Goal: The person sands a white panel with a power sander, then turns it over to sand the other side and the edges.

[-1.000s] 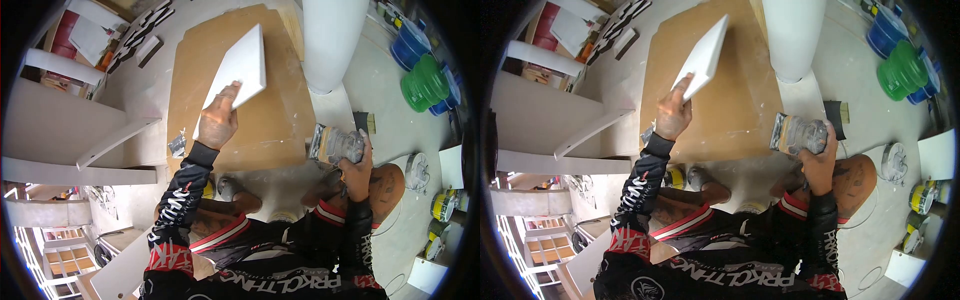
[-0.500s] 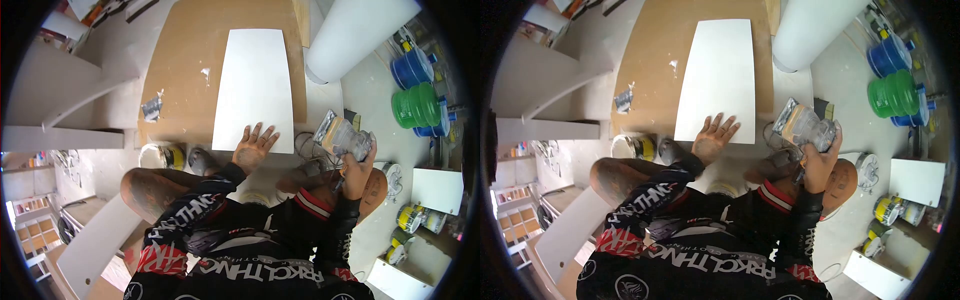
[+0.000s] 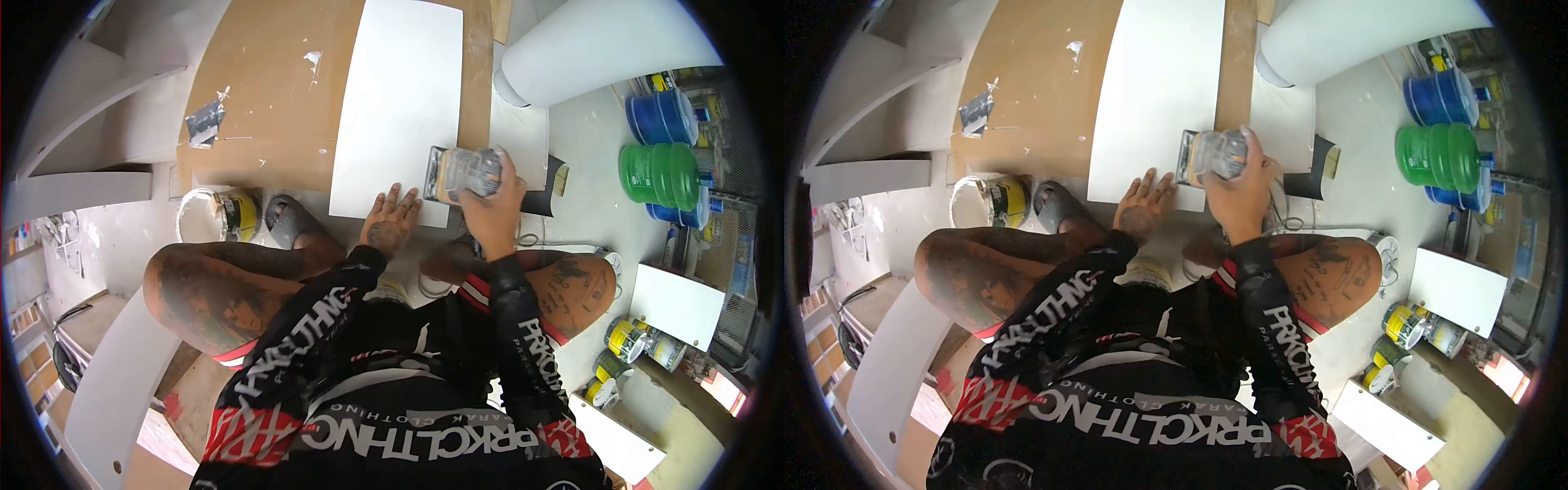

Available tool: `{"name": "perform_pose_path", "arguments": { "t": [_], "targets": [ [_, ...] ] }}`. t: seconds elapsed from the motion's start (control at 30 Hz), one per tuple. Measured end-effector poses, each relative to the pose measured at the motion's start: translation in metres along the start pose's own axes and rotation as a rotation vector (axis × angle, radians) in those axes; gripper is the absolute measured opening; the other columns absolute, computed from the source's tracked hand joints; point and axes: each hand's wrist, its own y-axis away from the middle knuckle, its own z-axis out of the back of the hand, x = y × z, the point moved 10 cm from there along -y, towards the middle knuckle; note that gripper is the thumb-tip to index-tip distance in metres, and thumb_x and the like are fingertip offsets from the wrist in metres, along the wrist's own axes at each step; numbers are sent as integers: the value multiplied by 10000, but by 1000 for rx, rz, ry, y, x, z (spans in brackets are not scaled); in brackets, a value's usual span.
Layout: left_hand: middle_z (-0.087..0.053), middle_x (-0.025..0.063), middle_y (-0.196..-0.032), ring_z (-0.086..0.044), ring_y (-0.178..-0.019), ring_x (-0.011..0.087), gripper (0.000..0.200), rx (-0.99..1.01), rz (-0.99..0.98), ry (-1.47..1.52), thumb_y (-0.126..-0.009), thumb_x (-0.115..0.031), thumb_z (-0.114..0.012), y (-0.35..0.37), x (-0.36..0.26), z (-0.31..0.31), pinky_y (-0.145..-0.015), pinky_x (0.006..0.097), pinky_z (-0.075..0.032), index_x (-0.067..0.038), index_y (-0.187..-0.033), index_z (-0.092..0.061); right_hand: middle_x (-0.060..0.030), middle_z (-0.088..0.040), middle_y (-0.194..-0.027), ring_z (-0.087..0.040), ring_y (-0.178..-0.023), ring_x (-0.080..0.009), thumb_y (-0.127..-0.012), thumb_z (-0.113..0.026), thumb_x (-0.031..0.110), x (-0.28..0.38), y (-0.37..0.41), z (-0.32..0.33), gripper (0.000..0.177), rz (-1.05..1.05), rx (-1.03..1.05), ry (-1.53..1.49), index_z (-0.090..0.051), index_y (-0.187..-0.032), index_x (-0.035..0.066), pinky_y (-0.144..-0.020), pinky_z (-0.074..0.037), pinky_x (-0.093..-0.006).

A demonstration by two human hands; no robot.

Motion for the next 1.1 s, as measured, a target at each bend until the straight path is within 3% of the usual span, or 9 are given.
{"name": "perform_pose_path", "arguments": {
  "t": [0.13,0.2,0.27,0.43,0.67,0.73,0.83,0.9,1.1],
  "targets": [
    [-591,139,-1374,-579,-1260,356,542,406,216,249,-867,-293,-687,34,-10,36,-1026,471,-487,-68,-1345,-571,-237,-469,-1210,-595,-1040,-429,-697,-766,170,7,2,-29,798,-16,49,71,-498,-1448,194,-936,-498,-459],
    [-657,142,-1239,-640,-1154,335,562,209,12,376,-820,-339,-745,67,-14,103,-940,460,-531,-66,-1290,-601,-241,-476,-1203,-594,-1038,-432,-697,-770,178,13,2,-47,796,-6,70,110,-502,-1446,198,-930,-498,-466],
    [-641,148,-1267,-624,-1174,330,579,-18,-69,139,-839,-360,-729,96,1,133,-932,446,-522,-63,-1314,-582,-246,-484,-1196,-592,-1035,-436,-697,-773,186,15,3,-55,794,-1,66,153,-506,-1445,201,-924,-499,-472],
    [-616,141,-1289,-579,-1207,323,697,318,-89,-139,-834,-373,-746,85,55,174,-1008,455,-454,-67,-1413,-508,-259,-517,-1177,-600,-1055,-431,-729,-753,212,24,-14,-76,791,66,67,152,-465,-1465,176,-922,-503,-472],
    [-617,149,-1283,-598,-1168,329,701,142,-87,139,-833,-389,-756,77,42,146,-1007,462,-450,-74,-1410,-514,-244,-592,-1229,-602,-1102,-400,-764,-762,294,51,-110,-128,807,227,20,253,-431,-1477,113,-947,-495,-483],
    [-642,142,-1237,-607,-1155,330,703,415,-211,312,-831,-396,-761,84,24,142,-1017,460,-448,-74,-1409,-523,-347,-545,-1302,-562,-1193,-456,-779,-767,440,54,-147,-148,854,135,126,65,-437,-1489,101,-1025,-465,-455],
    [-647,142,-1235,-610,-1156,318,705,562,-171,251,-834,-397,-759,89,26,131,-1016,456,-454,-78,-1419,-528,-330,-577,-1302,-569,-1215,-450,-790,-750,463,63,-197,-164,859,201,54,198,-428,-1500,101,-1049,-452,-449],
    [-646,148,-1242,-611,-1152,312,709,487,-169,198,-835,-398,-758,89,29,127,-1011,455,-459,-81,-1425,-527,-318,-468,-1470,-435,-1389,-428,-855,-640,494,63,-212,-185,833,24,328,145,-391,-1529,73,-1168,-339,-449],
    [-659,149,-1204,-633,-1094,302,708,318,-125,140,-839,-396,-751,80,43,134,-977,456,-482,-90,-1435,-525,-325,-560,-1323,-561,-1228,-443,-804,-742,451,65,-164,-167,863,243,152,199,-412,-1506,74,-1051,-448,-459]
  ]
}}
